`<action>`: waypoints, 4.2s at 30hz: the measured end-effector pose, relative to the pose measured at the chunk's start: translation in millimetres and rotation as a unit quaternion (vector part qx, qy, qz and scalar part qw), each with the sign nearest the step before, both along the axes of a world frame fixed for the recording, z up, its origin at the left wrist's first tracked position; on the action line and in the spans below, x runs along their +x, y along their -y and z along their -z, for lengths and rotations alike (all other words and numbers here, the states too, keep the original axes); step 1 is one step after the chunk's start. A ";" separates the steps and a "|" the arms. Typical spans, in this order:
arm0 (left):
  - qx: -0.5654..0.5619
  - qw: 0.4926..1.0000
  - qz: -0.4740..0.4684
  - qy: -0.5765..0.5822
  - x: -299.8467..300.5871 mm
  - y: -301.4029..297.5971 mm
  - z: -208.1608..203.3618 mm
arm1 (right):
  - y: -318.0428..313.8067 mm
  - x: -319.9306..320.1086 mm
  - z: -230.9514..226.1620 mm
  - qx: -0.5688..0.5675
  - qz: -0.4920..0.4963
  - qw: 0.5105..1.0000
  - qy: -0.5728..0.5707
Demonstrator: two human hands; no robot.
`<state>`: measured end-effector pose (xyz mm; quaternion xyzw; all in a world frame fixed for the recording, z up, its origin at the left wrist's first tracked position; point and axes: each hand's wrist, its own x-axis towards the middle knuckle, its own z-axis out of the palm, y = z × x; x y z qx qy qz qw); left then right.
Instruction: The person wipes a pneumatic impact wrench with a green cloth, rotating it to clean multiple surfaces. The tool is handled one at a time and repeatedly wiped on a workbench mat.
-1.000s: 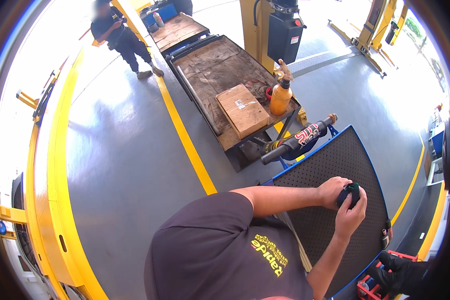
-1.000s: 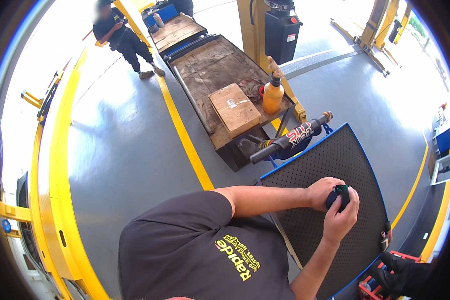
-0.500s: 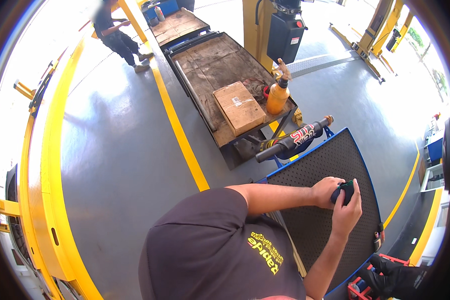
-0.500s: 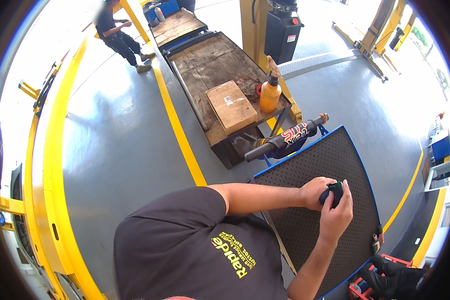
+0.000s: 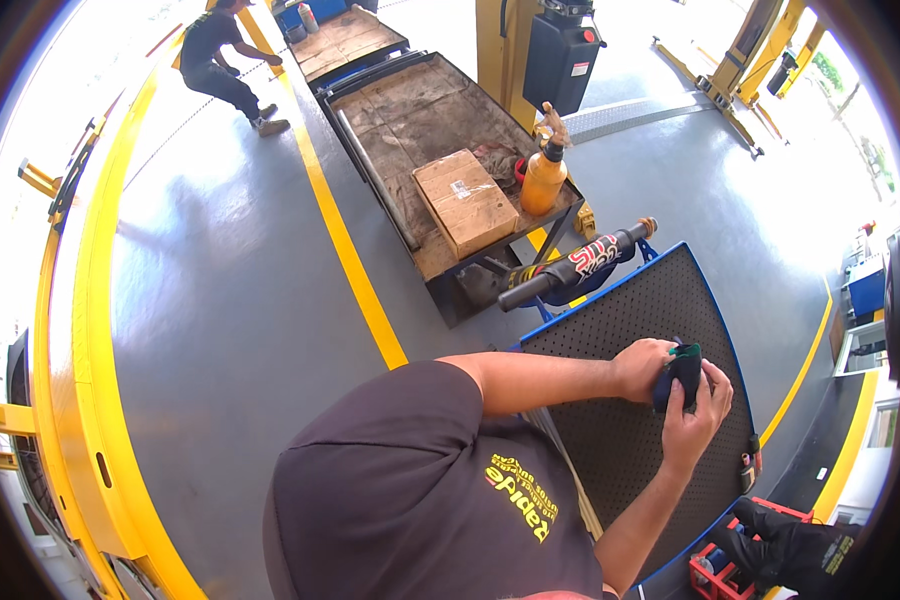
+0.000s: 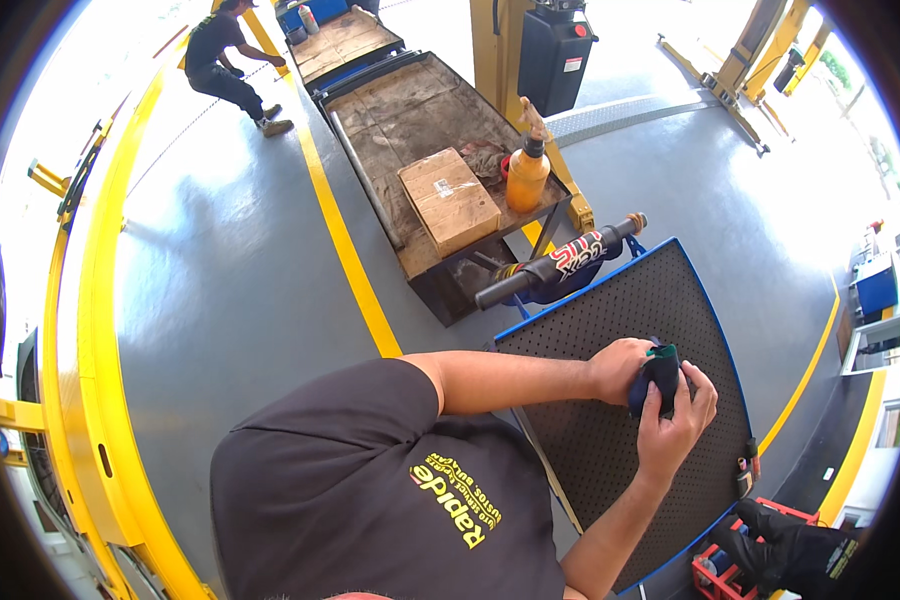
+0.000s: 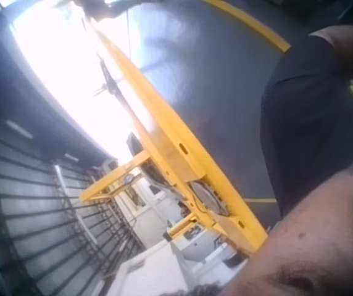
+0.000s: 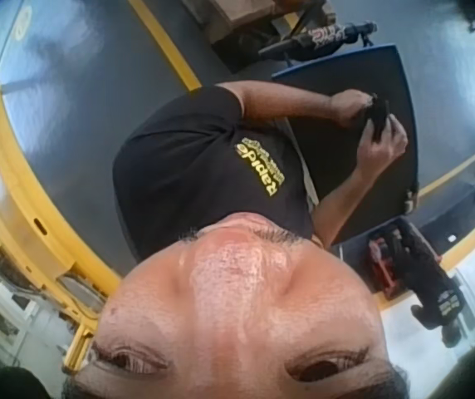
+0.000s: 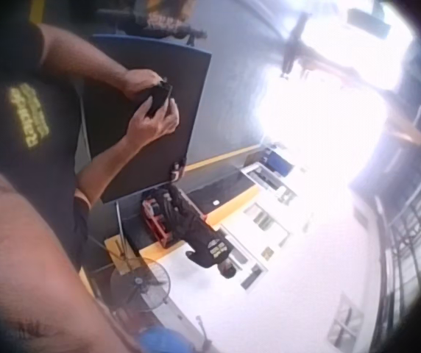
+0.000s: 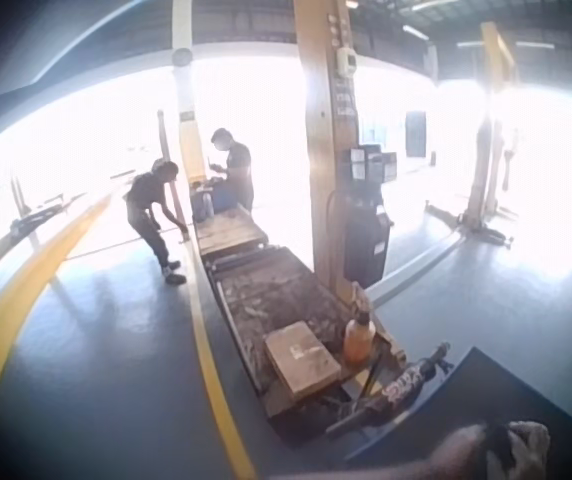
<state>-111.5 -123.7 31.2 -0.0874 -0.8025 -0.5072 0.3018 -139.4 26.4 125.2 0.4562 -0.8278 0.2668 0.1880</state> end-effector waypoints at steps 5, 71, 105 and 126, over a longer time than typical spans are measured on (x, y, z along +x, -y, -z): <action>0.027 0.999 0.023 -0.009 -4.0 0.3 3.5 | 25.9 4.4 16.3 -0.031 0.098 0.991 -0.085; 0.007 0.997 -0.017 0.073 0.8 7.1 7.0 | 8.3 -28.2 8.0 -0.093 -0.100 0.966 0.218; 0.027 0.999 0.023 -0.003 -20.7 -1.4 25.0 | 36.1 -4.9 71.5 -0.296 0.111 0.936 0.153; -0.027 0.999 0.015 0.030 -17.0 -5.2 32.2 | 4.9 -17.7 60.7 -0.296 -0.110 0.885 0.341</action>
